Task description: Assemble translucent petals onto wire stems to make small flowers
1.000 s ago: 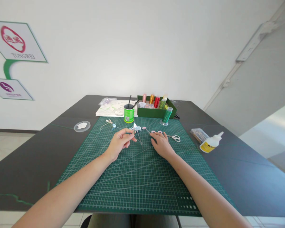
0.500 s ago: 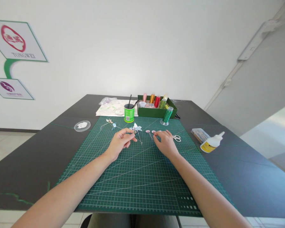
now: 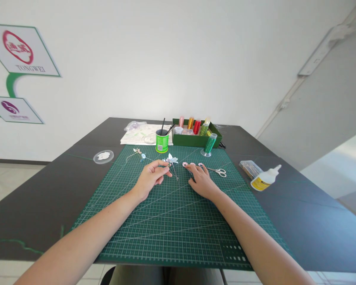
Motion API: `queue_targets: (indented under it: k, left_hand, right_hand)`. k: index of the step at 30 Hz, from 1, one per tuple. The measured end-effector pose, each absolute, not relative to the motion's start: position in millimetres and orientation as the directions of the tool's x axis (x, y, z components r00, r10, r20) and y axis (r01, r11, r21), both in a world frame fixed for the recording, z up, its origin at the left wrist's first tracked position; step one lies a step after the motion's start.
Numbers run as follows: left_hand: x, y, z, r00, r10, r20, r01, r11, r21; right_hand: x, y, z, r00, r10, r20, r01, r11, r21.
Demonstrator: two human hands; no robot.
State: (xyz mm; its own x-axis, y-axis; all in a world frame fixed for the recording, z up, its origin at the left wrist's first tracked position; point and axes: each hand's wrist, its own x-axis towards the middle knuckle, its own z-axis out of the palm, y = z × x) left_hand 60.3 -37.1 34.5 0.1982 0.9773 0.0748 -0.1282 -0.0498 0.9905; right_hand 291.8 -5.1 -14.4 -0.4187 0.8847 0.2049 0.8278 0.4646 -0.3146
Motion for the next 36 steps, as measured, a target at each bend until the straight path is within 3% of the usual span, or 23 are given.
queue_targets:
  k: [5,15,26,32,36]
  left_hand:
    - [60.5,-37.1,35.7,0.203,0.977,0.065,-0.119,-0.041,0.992]
    - [60.6,-37.2,35.2,0.210,0.975,0.075,-0.133,-0.047,0.990]
    - [61.6,-37.2,36.0,0.204,0.977,0.068,-0.132,-0.041,0.990]
    - [60.8,-36.8,34.7,0.214,0.974,0.077,-0.132,-0.049,0.990]
    - [60.6,-36.6,34.1,0.217,0.973,0.075,-0.131,-0.048,0.990]
  right_hand:
    - [290.0,-6.0,-13.8,-0.415,0.885,0.210,0.820,0.464,-0.337]
    - [293.1,-3.6,-15.4,-0.297,0.881,0.368,0.811,0.437,-0.390]
    - [290.4,-6.0,-17.9,-0.412,0.863,0.293,0.770,0.502,-0.395]
    - [291.7,-4.0,-17.0,-0.345,0.886,0.312,0.805,0.449,-0.387]
    - [292.0,-4.1,-16.4,-0.332,0.913,0.239,0.835,0.402,-0.376]
